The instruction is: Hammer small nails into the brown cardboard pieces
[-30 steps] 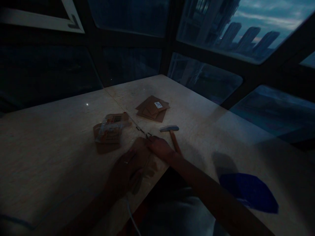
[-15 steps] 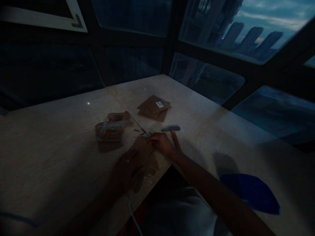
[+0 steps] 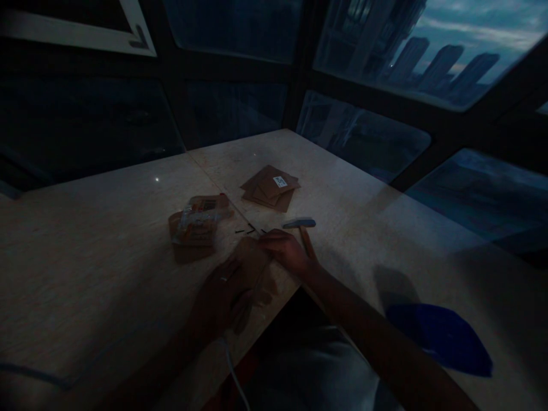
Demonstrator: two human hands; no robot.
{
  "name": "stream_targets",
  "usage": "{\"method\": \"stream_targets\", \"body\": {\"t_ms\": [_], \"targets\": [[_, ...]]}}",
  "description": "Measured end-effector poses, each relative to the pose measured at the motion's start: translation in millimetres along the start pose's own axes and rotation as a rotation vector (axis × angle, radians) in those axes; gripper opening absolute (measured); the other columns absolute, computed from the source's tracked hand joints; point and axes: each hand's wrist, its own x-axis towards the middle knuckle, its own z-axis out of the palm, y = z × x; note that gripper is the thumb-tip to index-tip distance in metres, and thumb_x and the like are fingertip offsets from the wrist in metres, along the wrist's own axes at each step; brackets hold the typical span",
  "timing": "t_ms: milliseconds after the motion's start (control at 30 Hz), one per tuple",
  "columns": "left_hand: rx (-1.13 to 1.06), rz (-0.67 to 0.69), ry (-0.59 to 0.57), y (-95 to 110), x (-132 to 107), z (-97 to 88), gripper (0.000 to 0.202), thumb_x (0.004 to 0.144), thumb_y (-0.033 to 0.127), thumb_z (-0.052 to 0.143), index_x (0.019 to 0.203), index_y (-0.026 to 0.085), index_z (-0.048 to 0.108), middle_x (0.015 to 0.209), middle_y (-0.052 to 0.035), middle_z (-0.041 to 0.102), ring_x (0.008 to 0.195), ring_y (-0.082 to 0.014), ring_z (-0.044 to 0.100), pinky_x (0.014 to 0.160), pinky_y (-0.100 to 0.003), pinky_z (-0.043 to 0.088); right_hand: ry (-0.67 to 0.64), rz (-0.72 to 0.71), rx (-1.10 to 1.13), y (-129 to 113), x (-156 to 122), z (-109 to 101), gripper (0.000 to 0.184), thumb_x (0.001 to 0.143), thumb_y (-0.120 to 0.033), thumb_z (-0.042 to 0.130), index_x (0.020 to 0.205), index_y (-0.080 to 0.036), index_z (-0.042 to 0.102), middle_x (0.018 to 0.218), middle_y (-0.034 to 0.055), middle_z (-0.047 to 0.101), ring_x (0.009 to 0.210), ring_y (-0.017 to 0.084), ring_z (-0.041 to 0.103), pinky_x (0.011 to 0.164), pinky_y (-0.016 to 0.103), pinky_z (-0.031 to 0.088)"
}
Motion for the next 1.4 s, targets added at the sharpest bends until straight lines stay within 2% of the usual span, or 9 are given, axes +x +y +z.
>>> {"method": "stream_targets", "body": {"t_ms": [133, 233, 333, 633, 833, 967, 1133, 1300, 1400], "targets": [[0.02, -0.008, -0.017, 1, 1, -0.6, 0.05, 0.095, 0.039, 0.057, 0.138, 0.014, 0.053, 0.138, -0.0197, 0.06, 0.13, -0.035, 0.055, 0.105, -0.053, 0.051, 0.155, 0.25, -0.045, 20, 13, 1, 0.022, 0.093, -0.02, 0.061, 0.104, -0.024, 0.079, 0.102, 0.0061, 0.08, 0.095, 0.023, 0.075, 0.089, 0.039, 0.058], [0.031, -0.001, -0.019, 1, 3, -1.6, 0.05, 0.095, 0.04, 0.057, 0.137, 0.013, 0.054, 0.137, -0.0199, 0.061, 0.129, -0.0347, 0.056, 0.104, -0.053, 0.052, 0.173, 0.401, -0.074, 37, 24, 2, 0.018, 0.088, -0.018, 0.065, 0.098, -0.02, 0.08, 0.093, 0.0078, 0.081, 0.085, 0.025, 0.077, 0.08, 0.038, 0.06], [0.028, 0.009, -0.011, 0, 3, -2.4, 0.05, 0.095, 0.039, 0.057, 0.137, 0.013, 0.053, 0.137, -0.0193, 0.061, 0.128, -0.0342, 0.057, 0.104, -0.052, 0.052, 0.144, 0.464, -0.089, 43, 30, 6, 0.02, 0.085, -0.011, 0.066, 0.093, -0.021, 0.081, 0.093, 0.0071, 0.081, 0.086, 0.024, 0.077, 0.083, 0.037, 0.059], [0.021, 0.026, -0.048, -2, 0, -2.9, 0.087, 0.077, 0.066, 0.069, 0.141, 0.01, 0.05, 0.14, -0.0242, 0.057, 0.13, -0.0404, 0.054, 0.104, -0.057, 0.05, 0.119, 0.458, -0.079, 23, 37, 13, 0.022, 0.093, -0.021, 0.061, 0.107, -0.021, 0.078, 0.11, 0.0098, 0.079, 0.102, 0.026, 0.073, 0.094, 0.04, 0.055], [0.004, 0.023, -0.01, -5, -3, 1.1, 0.085, 0.081, 0.063, 0.068, 0.144, 0.01, 0.045, 0.141, -0.0248, 0.055, 0.132, -0.0389, 0.052, 0.105, -0.054, 0.05, 0.163, 0.506, -0.114, -1, 20, 12, 0.026, 0.097, -0.023, 0.053, 0.114, -0.019, 0.073, 0.117, 0.0112, 0.076, 0.107, 0.024, 0.07, 0.097, 0.039, 0.052], [0.014, 0.062, 0.016, -4, -2, 0.0, 0.083, 0.082, 0.062, 0.068, 0.145, 0.014, 0.043, 0.139, -0.0229, 0.058, 0.129, -0.0376, 0.056, 0.104, -0.052, 0.051, 0.096, 0.557, -0.125, -14, 4, 22, 0.023, 0.087, -0.023, 0.065, 0.107, -0.016, 0.074, 0.108, 0.0147, 0.076, 0.1, 0.027, 0.071, 0.091, 0.04, 0.053], [0.024, 0.111, 0.007, -3, 0, -4.4, 0.084, 0.083, 0.059, 0.068, 0.149, 0.016, 0.038, 0.141, -0.0224, 0.056, 0.132, -0.0371, 0.054, 0.104, -0.051, 0.05, 0.055, 0.604, -0.051, -8, -2, 27, 0.016, 0.072, -0.013, 0.073, 0.088, -0.016, 0.075, 0.097, 0.0139, 0.076, 0.095, 0.028, 0.07, 0.088, 0.04, 0.053], [-0.001, 0.092, 0.107, 2, 1, -7.7, 0.083, 0.087, 0.051, 0.067, 0.154, 0.017, 0.03, 0.141, -0.0219, 0.056, 0.132, -0.036, 0.054, 0.103, -0.05, 0.051, 0.097, 0.576, 0.173, -7, -4, 10, 0.01, 0.077, -0.018, 0.067, 0.085, -0.018, 0.073, 0.082, 0.0046, 0.076, 0.079, 0.021, 0.071, 0.072, 0.031, 0.055], [-0.075, 0.035, 0.19, 14, 9, -26.5, 0.075, 0.091, 0.041, 0.065, 0.154, 0.018, 0.029, 0.145, -0.022, 0.051, 0.135, -0.035, 0.051, 0.104, -0.05, 0.052, 0.136, 0.507, 0.312, -22, -14, -8, 0.012, 0.082, -0.026, 0.064, 0.089, -0.019, 0.07, 0.082, 0.0028, 0.075, 0.076, 0.019, 0.07, 0.069, 0.03, 0.055]]}}
